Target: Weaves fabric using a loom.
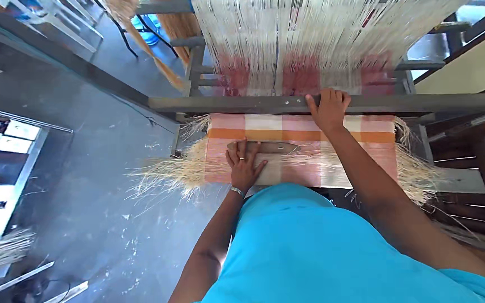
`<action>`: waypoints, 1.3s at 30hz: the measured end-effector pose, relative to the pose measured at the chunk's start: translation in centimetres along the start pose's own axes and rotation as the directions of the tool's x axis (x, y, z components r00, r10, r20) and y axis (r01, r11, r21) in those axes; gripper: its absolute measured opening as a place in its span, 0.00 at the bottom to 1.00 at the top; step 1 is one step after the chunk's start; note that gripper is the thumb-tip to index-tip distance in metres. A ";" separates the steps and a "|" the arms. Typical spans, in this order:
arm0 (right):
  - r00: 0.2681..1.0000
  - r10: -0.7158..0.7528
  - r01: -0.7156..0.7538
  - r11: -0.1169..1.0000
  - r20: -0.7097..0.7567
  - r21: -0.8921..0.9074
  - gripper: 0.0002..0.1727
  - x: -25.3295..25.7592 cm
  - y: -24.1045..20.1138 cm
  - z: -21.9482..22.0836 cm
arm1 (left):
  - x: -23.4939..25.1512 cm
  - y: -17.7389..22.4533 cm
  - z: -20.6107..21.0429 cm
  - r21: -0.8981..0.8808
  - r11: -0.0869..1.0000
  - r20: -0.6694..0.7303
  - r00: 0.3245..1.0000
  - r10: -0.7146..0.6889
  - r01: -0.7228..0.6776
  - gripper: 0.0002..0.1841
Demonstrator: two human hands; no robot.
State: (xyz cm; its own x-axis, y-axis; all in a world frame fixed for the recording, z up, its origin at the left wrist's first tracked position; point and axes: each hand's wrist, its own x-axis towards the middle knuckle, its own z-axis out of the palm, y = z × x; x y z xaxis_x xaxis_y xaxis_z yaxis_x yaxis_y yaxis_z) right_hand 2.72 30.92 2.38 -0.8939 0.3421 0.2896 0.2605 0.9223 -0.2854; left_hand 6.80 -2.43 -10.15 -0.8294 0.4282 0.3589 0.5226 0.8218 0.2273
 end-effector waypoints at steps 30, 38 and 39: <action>0.987 -0.088 0.022 0.903 0.134 0.429 0.30 -1.3 1.9 -2.8 | 0.1 -0.1 0.8 0.010 1.000 0.033 0.999 -0.010 0.010 0.33; 0.975 -0.171 -0.204 -0.455 0.139 0.867 0.16 -10.4 -2.2 -12.6 | 0.3 -0.1 0.7 0.031 1.000 0.021 1.000 -0.004 0.003 0.33; 0.977 -0.160 -0.197 -0.463 0.137 0.864 0.15 -11.5 -2.6 -13.3 | 0.2 -0.3 0.8 0.035 0.999 0.030 1.000 -0.007 0.006 0.33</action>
State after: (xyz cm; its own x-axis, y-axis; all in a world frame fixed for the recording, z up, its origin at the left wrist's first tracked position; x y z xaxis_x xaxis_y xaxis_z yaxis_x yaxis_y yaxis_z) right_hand 17.24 27.00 11.95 -0.9656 0.1619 0.2035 -0.2595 -0.6499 -0.7143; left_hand 6.36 -2.27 -10.82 -0.8388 0.4334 0.3295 0.5102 0.8369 0.1981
